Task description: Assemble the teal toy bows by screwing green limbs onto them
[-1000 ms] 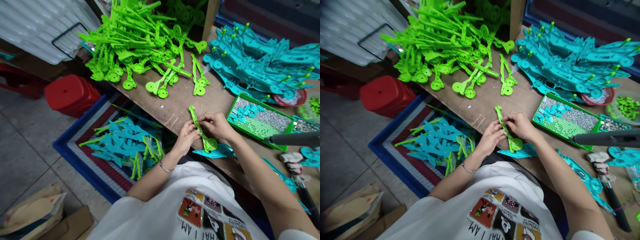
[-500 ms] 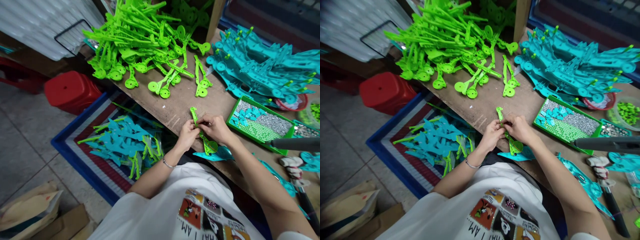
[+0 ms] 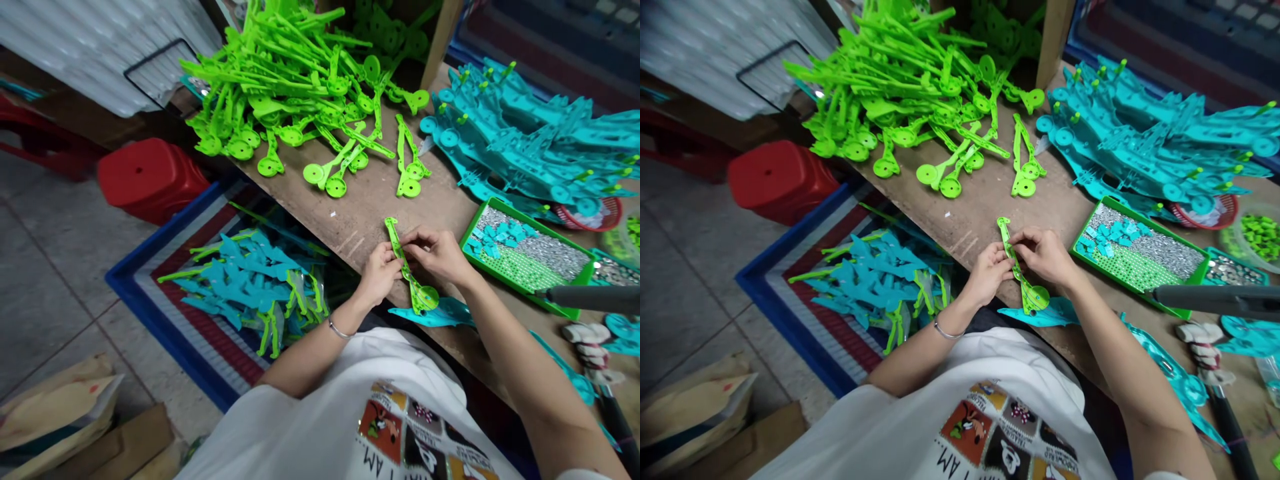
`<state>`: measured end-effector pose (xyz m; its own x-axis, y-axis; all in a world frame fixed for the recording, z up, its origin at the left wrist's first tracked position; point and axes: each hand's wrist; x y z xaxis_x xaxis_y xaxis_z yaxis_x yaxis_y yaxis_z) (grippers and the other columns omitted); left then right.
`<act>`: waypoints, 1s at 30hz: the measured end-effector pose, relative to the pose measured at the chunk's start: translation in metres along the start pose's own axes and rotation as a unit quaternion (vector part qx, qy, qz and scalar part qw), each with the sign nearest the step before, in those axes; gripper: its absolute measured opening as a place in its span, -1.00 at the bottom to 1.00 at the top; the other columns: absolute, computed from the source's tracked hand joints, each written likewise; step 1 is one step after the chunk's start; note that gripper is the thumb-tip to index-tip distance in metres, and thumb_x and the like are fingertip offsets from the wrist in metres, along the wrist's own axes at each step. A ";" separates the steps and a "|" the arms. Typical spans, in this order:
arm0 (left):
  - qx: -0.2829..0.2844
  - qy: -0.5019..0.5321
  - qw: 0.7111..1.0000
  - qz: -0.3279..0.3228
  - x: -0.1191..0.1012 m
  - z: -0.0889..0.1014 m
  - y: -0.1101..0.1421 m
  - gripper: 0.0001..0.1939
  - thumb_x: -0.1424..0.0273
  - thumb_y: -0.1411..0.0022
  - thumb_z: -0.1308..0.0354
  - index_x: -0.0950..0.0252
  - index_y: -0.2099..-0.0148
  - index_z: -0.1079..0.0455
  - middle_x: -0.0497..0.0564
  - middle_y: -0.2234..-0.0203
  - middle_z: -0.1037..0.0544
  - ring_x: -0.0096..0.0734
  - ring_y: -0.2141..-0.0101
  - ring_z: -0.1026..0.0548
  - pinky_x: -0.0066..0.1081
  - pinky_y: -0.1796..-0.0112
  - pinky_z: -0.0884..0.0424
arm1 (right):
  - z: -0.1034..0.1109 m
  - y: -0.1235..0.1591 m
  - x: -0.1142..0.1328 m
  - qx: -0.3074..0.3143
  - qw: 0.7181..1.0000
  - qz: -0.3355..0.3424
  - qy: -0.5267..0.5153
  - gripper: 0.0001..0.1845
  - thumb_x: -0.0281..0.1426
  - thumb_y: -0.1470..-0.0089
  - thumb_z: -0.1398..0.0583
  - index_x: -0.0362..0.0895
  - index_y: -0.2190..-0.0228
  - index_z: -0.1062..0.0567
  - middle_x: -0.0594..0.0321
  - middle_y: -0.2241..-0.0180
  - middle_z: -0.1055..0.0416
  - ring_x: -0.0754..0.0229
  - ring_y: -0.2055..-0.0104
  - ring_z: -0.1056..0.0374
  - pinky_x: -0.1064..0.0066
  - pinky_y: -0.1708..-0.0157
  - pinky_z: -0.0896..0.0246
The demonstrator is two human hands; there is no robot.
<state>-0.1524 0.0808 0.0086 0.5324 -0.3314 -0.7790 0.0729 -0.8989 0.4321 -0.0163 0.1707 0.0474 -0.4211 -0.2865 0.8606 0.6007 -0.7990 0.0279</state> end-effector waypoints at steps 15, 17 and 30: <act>-0.011 -0.033 0.999 -0.021 0.009 0.004 -0.003 -0.66 0.41 -0.17 -0.27 0.26 0.02 -0.30 -0.08 0.32 -0.54 -0.55 0.44 -0.49 -0.52 0.41 -0.45 | -0.016 -0.017 -0.002 -0.017 1.000 0.001 -0.011 -0.67 -0.51 0.06 -0.21 -0.14 0.18 -0.45 0.29 0.35 -0.50 0.29 0.42 -0.37 0.45 0.39 -0.27; -0.010 -0.030 0.999 -0.023 0.010 0.004 -0.004 -0.66 0.41 -0.17 -0.27 0.27 0.01 -0.30 -0.06 0.29 -0.55 -0.53 0.42 -0.51 -0.51 0.41 -0.45 | -0.014 -0.018 0.000 -0.010 1.000 0.003 -0.002 -0.67 -0.52 0.08 -0.20 -0.14 0.19 -0.44 0.30 0.37 -0.48 0.28 0.43 -0.37 0.45 0.39 -0.27; -0.010 -0.023 0.999 -0.033 0.018 0.008 -0.007 -0.63 0.37 -0.15 -0.34 0.25 0.02 -0.34 -0.10 0.37 -0.53 -0.50 0.40 -0.52 -0.54 0.40 -0.43 | -0.009 -0.016 0.017 -0.009 0.994 0.018 0.104 -0.71 -0.54 0.01 -0.17 -0.11 0.20 -0.50 0.25 0.36 -0.57 0.21 0.37 -0.48 0.38 0.28 -0.34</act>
<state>-0.1500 0.0795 -0.0117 0.4872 -0.2849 -0.8255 0.1242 -0.9131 0.3884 -0.0388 0.1735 0.0568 -0.5318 -0.4175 0.7368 0.6074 -0.7943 -0.0117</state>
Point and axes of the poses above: each hand's wrist, its own y-axis away from the middle knuckle, its own z-axis out of the back of the hand, x = y × z
